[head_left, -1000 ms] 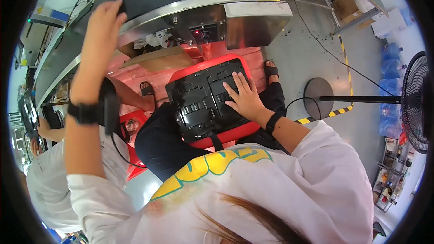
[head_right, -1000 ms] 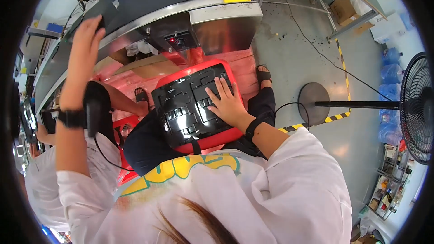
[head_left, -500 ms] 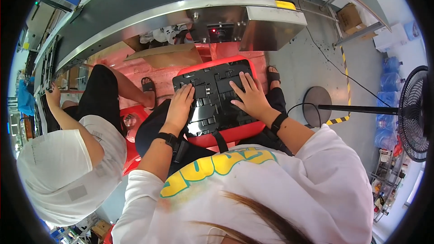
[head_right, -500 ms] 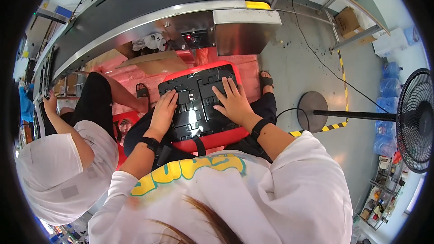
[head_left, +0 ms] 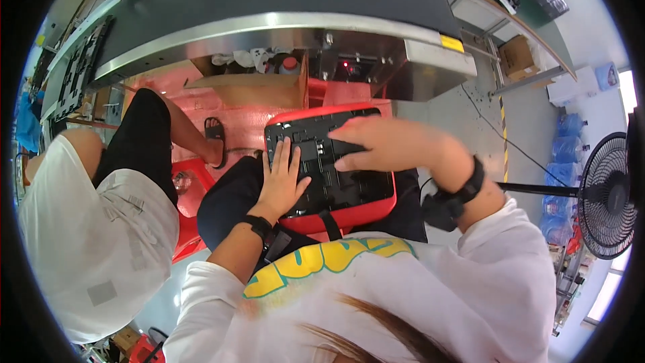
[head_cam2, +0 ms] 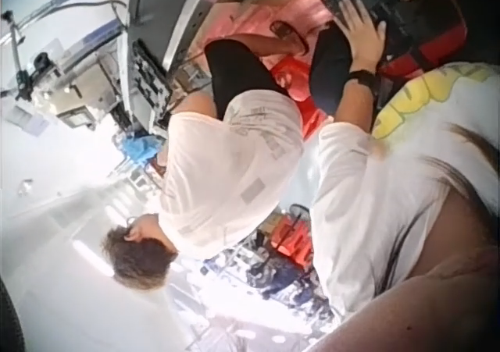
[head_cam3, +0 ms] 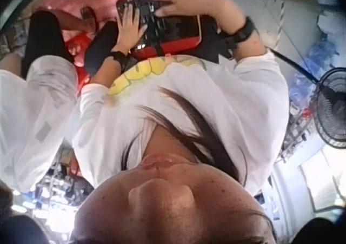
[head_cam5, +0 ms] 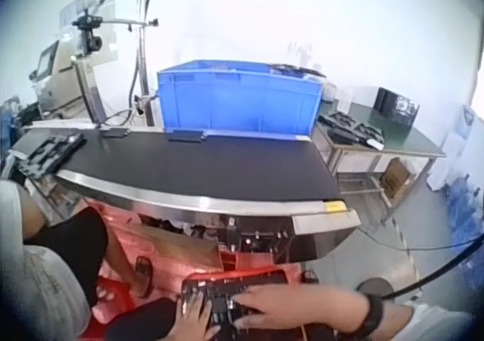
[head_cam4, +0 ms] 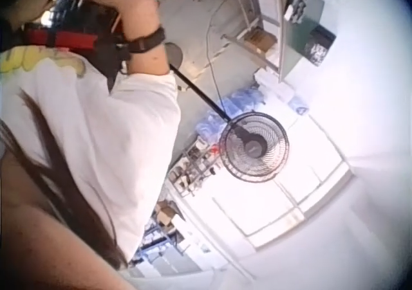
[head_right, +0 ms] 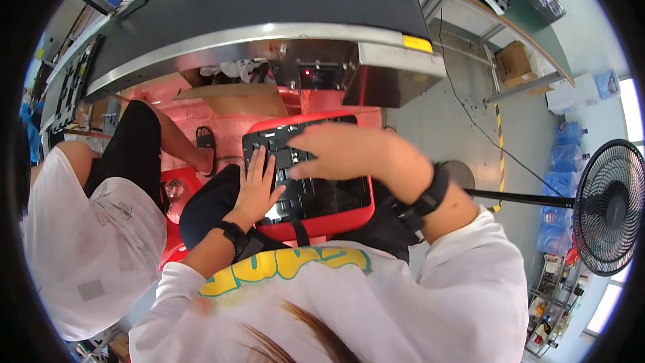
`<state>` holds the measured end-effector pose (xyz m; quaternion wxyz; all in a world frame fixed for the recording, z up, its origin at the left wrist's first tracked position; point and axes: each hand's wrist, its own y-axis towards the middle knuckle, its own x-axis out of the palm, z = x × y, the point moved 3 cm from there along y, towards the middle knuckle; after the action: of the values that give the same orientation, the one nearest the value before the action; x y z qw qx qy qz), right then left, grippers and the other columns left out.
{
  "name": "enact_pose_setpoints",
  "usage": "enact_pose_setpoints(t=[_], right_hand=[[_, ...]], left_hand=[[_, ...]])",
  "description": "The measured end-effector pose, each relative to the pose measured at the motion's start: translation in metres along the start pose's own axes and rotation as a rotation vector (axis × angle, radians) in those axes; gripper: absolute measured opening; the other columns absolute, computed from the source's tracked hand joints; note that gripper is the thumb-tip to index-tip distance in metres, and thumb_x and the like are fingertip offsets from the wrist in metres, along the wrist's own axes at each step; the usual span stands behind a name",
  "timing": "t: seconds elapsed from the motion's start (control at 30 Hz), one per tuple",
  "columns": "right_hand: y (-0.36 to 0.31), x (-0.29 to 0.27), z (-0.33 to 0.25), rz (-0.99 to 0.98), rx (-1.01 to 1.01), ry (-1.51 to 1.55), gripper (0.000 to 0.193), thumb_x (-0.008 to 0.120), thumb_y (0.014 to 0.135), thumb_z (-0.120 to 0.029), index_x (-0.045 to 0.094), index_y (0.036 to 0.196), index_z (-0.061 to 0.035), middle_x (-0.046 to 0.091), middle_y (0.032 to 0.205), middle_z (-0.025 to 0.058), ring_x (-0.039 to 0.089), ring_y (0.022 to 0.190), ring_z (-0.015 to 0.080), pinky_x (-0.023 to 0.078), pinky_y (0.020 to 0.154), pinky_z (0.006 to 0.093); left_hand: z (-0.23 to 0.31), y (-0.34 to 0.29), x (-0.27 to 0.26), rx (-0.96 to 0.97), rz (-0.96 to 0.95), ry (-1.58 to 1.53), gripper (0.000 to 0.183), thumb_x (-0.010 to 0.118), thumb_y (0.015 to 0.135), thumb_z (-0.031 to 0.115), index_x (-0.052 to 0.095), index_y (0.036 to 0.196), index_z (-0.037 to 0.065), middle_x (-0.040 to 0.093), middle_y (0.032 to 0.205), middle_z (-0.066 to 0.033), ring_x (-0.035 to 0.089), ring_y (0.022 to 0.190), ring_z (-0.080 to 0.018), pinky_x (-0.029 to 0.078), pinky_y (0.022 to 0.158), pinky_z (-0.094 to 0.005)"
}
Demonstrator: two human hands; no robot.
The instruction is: Assembling plastic panels and components on a factory conveyor belt.
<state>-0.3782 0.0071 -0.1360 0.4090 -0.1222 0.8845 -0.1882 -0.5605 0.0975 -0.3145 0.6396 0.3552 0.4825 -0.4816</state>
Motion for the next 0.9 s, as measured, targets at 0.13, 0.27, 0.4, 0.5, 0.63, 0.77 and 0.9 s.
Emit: enact_pose_setpoints(t=[0.13, 0.27, 0.4, 0.5, 0.63, 0.77, 0.9], right_hand=[[0.018, -0.123, -0.070, 0.576, -0.416, 0.164, 0.029, 0.062, 0.082, -0.028, 0.063, 0.094, -0.0013, 0.064, 0.082, 0.0043, 0.060, 0.074, 0.0125, 0.048, 0.070, 0.0272], [0.082, -0.211, -0.071, 1.201, -0.637, -0.477, 0.030, 0.055, 0.075, -0.016, 0.060, 0.098, 0.0024, 0.060, 0.098, 0.0220, 0.056, 0.091, 0.0378, 0.045, 0.083, 0.0410], [0.147, -0.247, 0.033, 0.947, -0.026, -0.653, 0.033, 0.059, 0.074, -0.022, 0.061, 0.098, 0.0010, 0.060, 0.099, 0.0223, 0.056, 0.096, 0.0359, 0.045, 0.085, 0.0403], [0.153, -0.216, 0.040, 0.879, 0.083, -0.798, 0.017, 0.051, 0.078, -0.010, 0.065, 0.081, -0.0006, 0.064, 0.082, 0.0183, 0.063, 0.081, 0.0331, 0.050, 0.072, 0.0399], [0.127, -0.200, 0.017, 0.809, 0.018, -0.915, 0.018, 0.048, 0.078, -0.006, 0.065, 0.081, 0.0002, 0.064, 0.082, 0.0196, 0.064, 0.080, 0.0309, 0.051, 0.069, 0.0384], [0.111, -0.203, 0.037, 0.880, -0.166, -0.896, 0.018, 0.049, 0.076, -0.006, 0.065, 0.079, 0.0009, 0.063, 0.083, 0.0213, 0.063, 0.081, 0.0317, 0.050, 0.070, 0.0382], [0.077, -0.210, 0.041, 0.642, 0.093, -0.784, 0.021, 0.053, 0.075, -0.012, 0.066, 0.084, 0.0009, 0.064, 0.090, 0.0197, 0.062, 0.084, 0.0323, 0.049, 0.074, 0.0393]], left_hand=[[0.006, -0.004, -0.027, -0.043, 0.167, -0.049, 0.071, 0.057, 0.080, 0.040, 0.031, 0.133, 0.001, 0.016, 0.142, -0.0256, 0.015, 0.132, -0.0408, 0.011, 0.103, -0.0591], [0.013, 0.012, -0.111, -0.036, 0.531, -0.152, 0.069, 0.058, 0.081, 0.034, 0.029, 0.135, 0.002, 0.014, 0.142, -0.0269, 0.015, 0.131, -0.0428, 0.011, 0.104, -0.0568], [0.004, 0.074, -0.236, 0.111, 0.950, -0.015, 0.055, 0.047, 0.086, 0.013, 0.029, 0.136, 0.000, 0.016, 0.144, -0.0212, 0.020, 0.132, -0.0359, 0.019, 0.106, -0.0422], [-0.035, 0.124, -0.285, 0.084, 1.129, 0.107, 0.046, 0.049, 0.090, 0.023, 0.040, 0.131, 0.004, 0.024, 0.139, -0.0226, 0.027, 0.127, -0.0352, 0.022, 0.104, -0.0416], [-0.140, 0.208, -0.316, 0.095, 1.023, 0.478, 0.049, 0.053, 0.087, 0.029, 0.044, 0.125, 0.001, 0.032, 0.132, -0.0297, 0.031, 0.123, -0.0419, 0.027, 0.102, -0.0440], [-0.202, 0.274, -0.301, 0.168, 0.620, 0.626, 0.056, 0.052, 0.086, 0.018, 0.031, 0.136, 0.007, 0.025, 0.140, -0.0225, 0.019, 0.130, -0.0429, 0.022, 0.106, -0.0438], [-0.188, 0.303, -0.287, -0.122, -0.045, 0.115, 0.050, 0.045, 0.089, 0.011, 0.033, 0.137, 0.017, 0.035, 0.139, -0.0120, 0.028, 0.131, -0.0253, 0.022, 0.106, -0.0323]])
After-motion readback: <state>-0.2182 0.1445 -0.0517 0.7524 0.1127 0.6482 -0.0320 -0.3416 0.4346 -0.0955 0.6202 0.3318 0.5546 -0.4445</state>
